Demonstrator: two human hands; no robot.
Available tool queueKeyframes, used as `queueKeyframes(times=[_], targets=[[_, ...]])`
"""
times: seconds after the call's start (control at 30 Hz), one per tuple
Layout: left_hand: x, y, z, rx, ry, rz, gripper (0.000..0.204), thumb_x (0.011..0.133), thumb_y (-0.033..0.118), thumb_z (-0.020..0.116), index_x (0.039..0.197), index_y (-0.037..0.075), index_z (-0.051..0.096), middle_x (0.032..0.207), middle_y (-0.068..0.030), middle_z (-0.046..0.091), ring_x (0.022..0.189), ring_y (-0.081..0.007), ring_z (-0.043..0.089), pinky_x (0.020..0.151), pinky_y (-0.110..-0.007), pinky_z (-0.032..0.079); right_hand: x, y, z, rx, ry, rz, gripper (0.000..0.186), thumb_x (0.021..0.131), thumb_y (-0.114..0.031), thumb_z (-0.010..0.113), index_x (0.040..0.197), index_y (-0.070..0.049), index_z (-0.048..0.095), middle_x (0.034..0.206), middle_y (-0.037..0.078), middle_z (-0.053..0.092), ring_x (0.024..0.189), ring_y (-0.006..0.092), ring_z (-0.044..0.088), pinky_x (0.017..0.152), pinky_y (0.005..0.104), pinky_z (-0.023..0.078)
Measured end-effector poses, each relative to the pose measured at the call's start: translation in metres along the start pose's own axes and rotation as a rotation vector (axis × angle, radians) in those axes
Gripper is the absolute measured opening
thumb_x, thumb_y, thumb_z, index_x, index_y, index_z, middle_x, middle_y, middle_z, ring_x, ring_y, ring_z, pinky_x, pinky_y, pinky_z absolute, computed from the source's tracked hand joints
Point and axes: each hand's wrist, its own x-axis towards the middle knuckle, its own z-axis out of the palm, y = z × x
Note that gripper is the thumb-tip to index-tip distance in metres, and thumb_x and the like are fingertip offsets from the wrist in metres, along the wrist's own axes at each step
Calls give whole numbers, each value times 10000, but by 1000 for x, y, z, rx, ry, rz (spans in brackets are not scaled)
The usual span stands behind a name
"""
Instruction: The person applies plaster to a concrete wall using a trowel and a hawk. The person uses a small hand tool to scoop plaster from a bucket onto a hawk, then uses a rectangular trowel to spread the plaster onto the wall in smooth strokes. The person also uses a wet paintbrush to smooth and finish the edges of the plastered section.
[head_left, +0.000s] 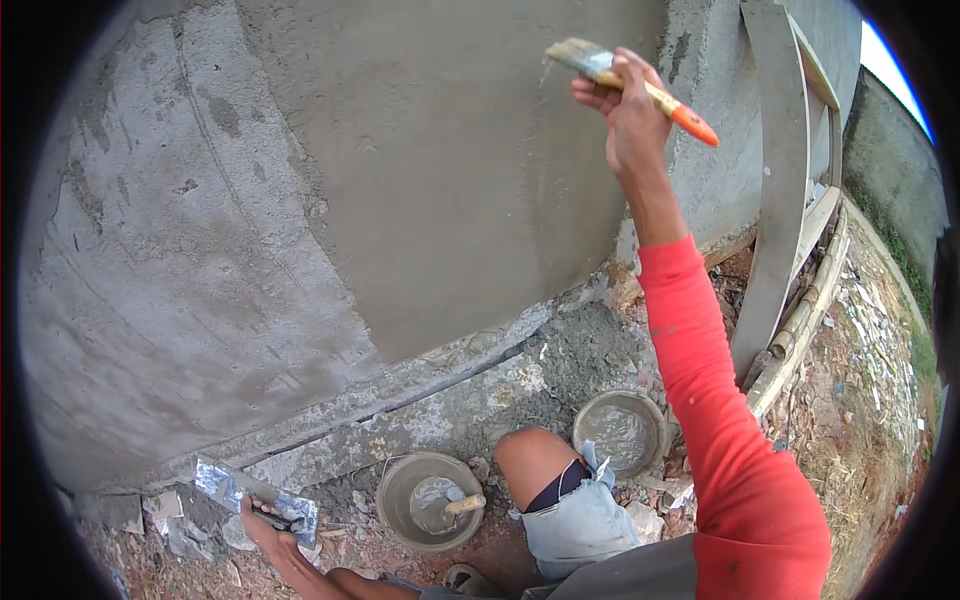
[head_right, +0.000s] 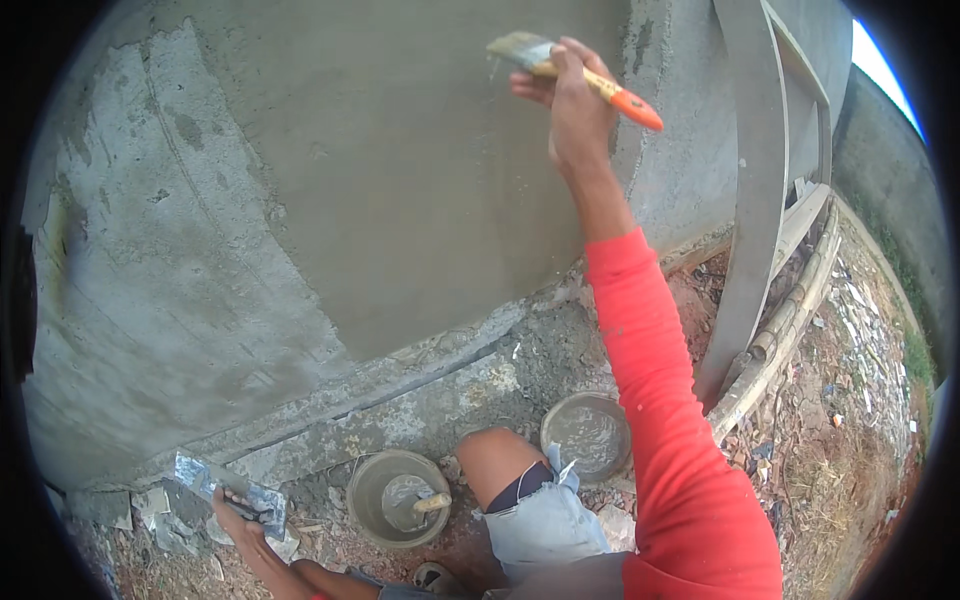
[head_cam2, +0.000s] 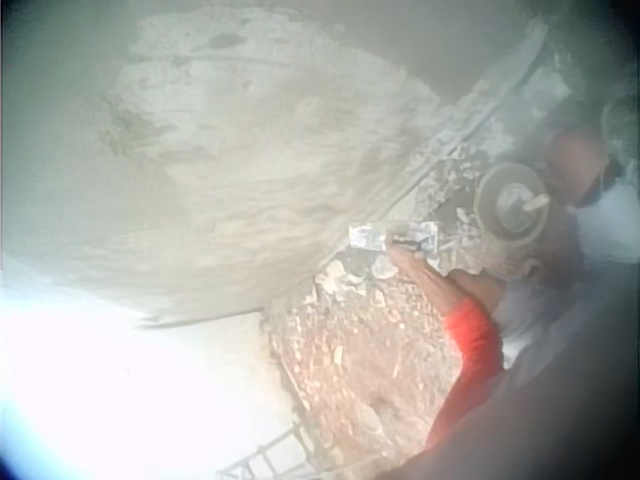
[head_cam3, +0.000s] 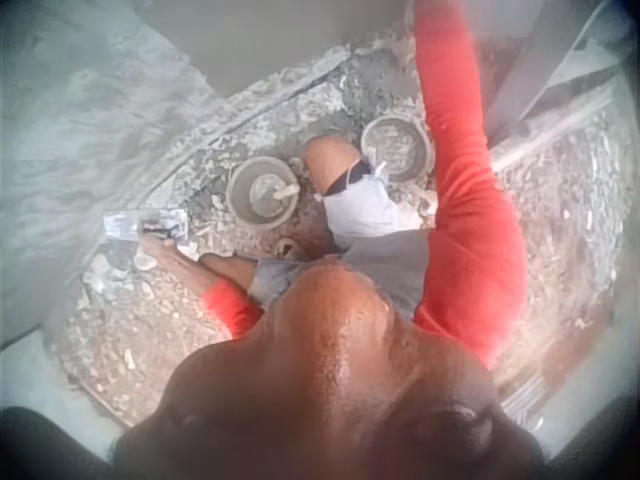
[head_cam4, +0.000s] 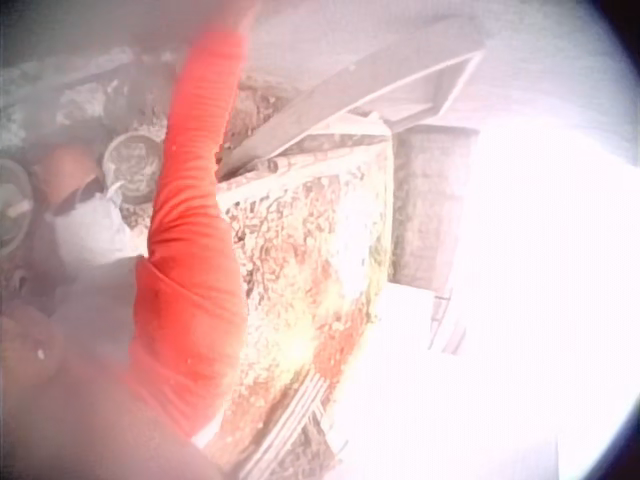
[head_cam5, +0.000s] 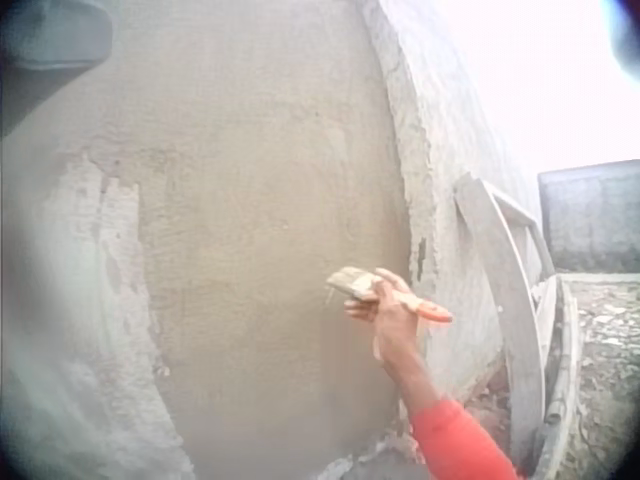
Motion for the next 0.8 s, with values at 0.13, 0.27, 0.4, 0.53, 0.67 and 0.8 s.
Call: queueKeyframes(times=[0.13,0.27,0.4,0.53,0.67,0.8], targets=[[-5,16,-4,-21,83,63,211,1023,264,562,837,169,531,677,73,509,547,-44,473,483,-204,415,75,-27,72,5,4,-229,220,1049,-164,518,1100,37,594,950,150,708,778,224,738,731,344,648],[3,5,7,-88,57,-3,180,1018,225,566,849,171,536,687,72,525,560,-38,491,489,-203,432,17,63,38,-65,96,25,264,1018,-109,536,1205,76,564,987,195,684,688,266,733,635,379,642],[0,-1,29,-74,65,-4,274,1014,306,586,785,180,507,665,59,491,536,-70,440,485,-240,395,-167,152,-70,-315,305,596,275,1025,-114,515,1225,72,545,939,190,667,624,247,716,537,343,630],[18,-11,24,-66,90,-23,260,1005,296,584,789,176,506,669,58,494,532,-74,441,482,-240,395,-127,132,-70,-410,298,597,262,1012,-127,537,1197,58,550,857,167,663,593,241,710,515,337,626],[10,-4,29,-28,160,-16,194,998,237,568,828,150,532,688,54,509,551,-66,464,484,-231,401,73,20,28,-400,171,149,197,954,-104,566,944,90,603,749,160,675,553,256,712,459,323,601],[23,-12,31,-38,149,33,203,989,239,580,817,145,527,683,52,490,557,-76,444,495,-250,395,221,-93,99,-319,49,-123,220,1022,-144,485,1058,48,587,940,176,701,786,230,736,717,354,651]])
